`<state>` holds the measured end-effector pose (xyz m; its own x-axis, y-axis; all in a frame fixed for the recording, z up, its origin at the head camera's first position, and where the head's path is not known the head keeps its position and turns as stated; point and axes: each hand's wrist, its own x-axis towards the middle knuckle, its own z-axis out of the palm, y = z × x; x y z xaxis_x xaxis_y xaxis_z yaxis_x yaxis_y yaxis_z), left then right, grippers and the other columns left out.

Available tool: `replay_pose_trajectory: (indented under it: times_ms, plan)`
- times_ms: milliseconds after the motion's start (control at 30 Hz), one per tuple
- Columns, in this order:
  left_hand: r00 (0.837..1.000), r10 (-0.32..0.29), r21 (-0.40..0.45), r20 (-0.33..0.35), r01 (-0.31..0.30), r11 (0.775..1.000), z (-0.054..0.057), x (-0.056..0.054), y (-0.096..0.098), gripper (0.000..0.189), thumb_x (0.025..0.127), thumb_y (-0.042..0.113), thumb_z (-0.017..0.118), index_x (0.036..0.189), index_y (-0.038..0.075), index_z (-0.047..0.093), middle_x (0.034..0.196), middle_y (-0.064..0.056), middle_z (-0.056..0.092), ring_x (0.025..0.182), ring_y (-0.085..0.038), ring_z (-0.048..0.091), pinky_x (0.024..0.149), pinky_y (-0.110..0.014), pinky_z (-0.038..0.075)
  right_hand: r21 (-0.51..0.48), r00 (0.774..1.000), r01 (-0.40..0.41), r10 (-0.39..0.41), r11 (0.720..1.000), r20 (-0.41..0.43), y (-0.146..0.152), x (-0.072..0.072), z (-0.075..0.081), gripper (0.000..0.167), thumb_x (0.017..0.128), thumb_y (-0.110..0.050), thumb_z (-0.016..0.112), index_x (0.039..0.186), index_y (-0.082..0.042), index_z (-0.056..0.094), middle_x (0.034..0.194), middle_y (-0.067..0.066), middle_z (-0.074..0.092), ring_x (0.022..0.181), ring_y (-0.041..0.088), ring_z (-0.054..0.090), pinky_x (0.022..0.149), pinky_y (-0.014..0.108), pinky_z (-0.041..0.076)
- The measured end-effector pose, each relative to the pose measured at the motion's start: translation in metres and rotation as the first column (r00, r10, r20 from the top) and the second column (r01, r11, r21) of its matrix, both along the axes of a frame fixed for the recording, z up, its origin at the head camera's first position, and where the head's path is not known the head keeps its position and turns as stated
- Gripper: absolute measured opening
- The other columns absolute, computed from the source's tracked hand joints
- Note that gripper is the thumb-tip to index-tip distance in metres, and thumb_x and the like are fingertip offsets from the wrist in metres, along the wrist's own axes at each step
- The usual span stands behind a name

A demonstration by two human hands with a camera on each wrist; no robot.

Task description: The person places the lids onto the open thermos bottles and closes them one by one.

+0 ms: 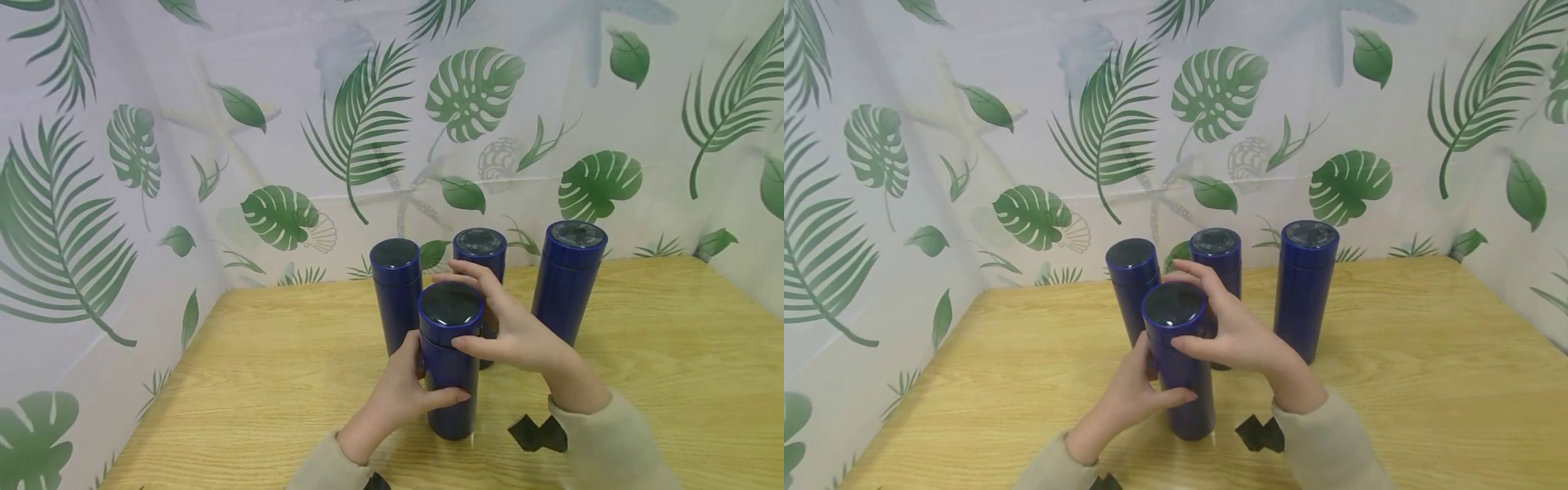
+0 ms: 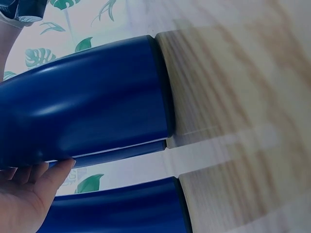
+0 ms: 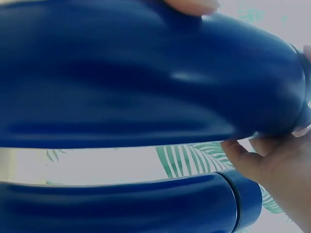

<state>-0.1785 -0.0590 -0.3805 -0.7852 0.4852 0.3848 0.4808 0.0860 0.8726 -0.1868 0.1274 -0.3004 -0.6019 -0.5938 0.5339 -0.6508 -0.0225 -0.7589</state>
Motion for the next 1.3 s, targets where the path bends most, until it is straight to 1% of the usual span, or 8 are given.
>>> replay_pose_trajectory:
  times_ms: [167, 400, 567, 700, 900, 1067, 1167, 1300]
  plan:
    - [1.0, 0.006, -0.011, 0.016, -0.006, 1.0, 0.003, 0.001, 0.0, 0.071, 0.069, 0.01, 0.076, 0.125, 0.01, 0.033, 0.119, -0.005, 0.048, 0.1, -0.014, 0.054, 0.082, -0.029, 0.045, 0.012, 0.992, 0.127, -0.127, 0.992, 0.021, -0.004, 0.003, 0.0, 0.084, 0.074, 0.002, 0.068, 0.138, -0.009, 0.015, 0.125, 0.015, 0.038, 0.107, 0.019, 0.047, 0.084, 0.033, 0.043]
    - [1.0, 0.008, -0.02, 0.022, -0.007, 1.0, 0.025, 0.014, 0.001, 0.069, 0.067, -0.003, 0.074, 0.122, 0.002, 0.034, 0.118, -0.011, 0.048, 0.1, -0.017, 0.053, 0.084, -0.028, 0.043, 0.124, 0.916, 0.399, -0.39, 0.909, -0.092, -0.013, 0.01, 0.002, 0.094, 0.063, -0.018, 0.081, 0.136, -0.014, 0.023, 0.114, 0.007, 0.042, 0.098, 0.019, 0.047, 0.086, 0.043, 0.037]
    - [0.999, 0.012, -0.026, 0.03, -0.011, 1.0, 0.028, 0.015, 0.001, 0.069, 0.068, -0.002, 0.074, 0.122, 0.001, 0.033, 0.119, -0.011, 0.047, 0.102, -0.018, 0.052, 0.084, -0.028, 0.043, 0.054, 0.989, 0.146, -0.145, 0.988, -0.017, -0.005, 0.004, 0.001, 0.09, 0.074, -0.004, 0.071, 0.139, -0.013, 0.01, 0.129, 0.013, 0.035, 0.111, 0.022, 0.044, 0.088, 0.04, 0.039]
    - [0.999, 0.005, -0.009, 0.034, -0.004, 1.0, 0.014, 0.008, 0.001, 0.07, 0.069, 0.004, 0.075, 0.124, 0.006, 0.032, 0.12, -0.008, 0.046, 0.102, -0.016, 0.052, 0.084, -0.029, 0.043, -0.033, 0.997, -0.043, 0.045, 0.999, 0.066, 0.001, -0.002, -0.002, 0.086, 0.079, 0.001, 0.063, 0.14, -0.01, 0.003, 0.129, 0.023, 0.033, 0.114, 0.023, 0.043, 0.087, 0.035, 0.041]
    - [1.0, 0.01, -0.008, 0.022, -0.01, 1.0, 0.003, 0.002, 0.0, 0.07, 0.069, 0.011, 0.077, 0.124, 0.01, 0.033, 0.119, -0.004, 0.048, 0.101, -0.014, 0.053, 0.084, -0.028, 0.043, 0.039, 0.984, 0.167, -0.169, 0.985, 0.051, -0.004, 0.002, -0.001, 0.094, 0.071, -0.002, 0.073, 0.14, -0.017, 0.011, 0.12, 0.016, 0.041, 0.103, 0.021, 0.05, 0.081, 0.037, 0.045]
    - [0.999, 0.019, -0.027, 0.032, -0.018, 0.999, 0.023, 0.013, 0.001, 0.069, 0.067, 0.0, 0.075, 0.122, 0.003, 0.034, 0.118, -0.01, 0.049, 0.101, -0.018, 0.053, 0.085, -0.028, 0.043, 0.143, 0.92, 0.39, -0.389, 0.909, -0.037, -0.014, 0.013, 0.004, 0.099, 0.063, -0.017, 0.081, 0.138, -0.021, 0.017, 0.114, 0.011, 0.043, 0.095, 0.021, 0.052, 0.08, 0.042, 0.042]
    - [0.999, 0.023, -0.035, 0.037, -0.021, 0.999, 0.031, 0.018, 0.001, 0.068, 0.067, -0.004, 0.074, 0.121, 0.0, 0.034, 0.118, -0.012, 0.049, 0.101, -0.019, 0.053, 0.085, -0.029, 0.043, 0.133, 0.945, 0.326, -0.321, 0.936, -0.056, -0.011, 0.011, 0.003, 0.1, 0.067, -0.014, 0.078, 0.14, -0.021, 0.011, 0.121, 0.011, 0.039, 0.1, 0.022, 0.051, 0.082, 0.042, 0.042]
    - [0.999, 0.021, -0.029, 0.035, -0.02, 0.999, 0.026, 0.015, 0.001, 0.068, 0.068, -0.001, 0.074, 0.122, 0.001, 0.034, 0.118, -0.011, 0.048, 0.1, -0.017, 0.053, 0.083, -0.028, 0.043, 0.017, 0.999, 0.035, -0.035, 0.999, 0.035, -0.001, 0.002, 0.0, 0.095, 0.076, -0.002, 0.067, 0.14, -0.018, -0.002, 0.131, 0.019, 0.032, 0.111, 0.024, 0.046, 0.085, 0.038, 0.042]
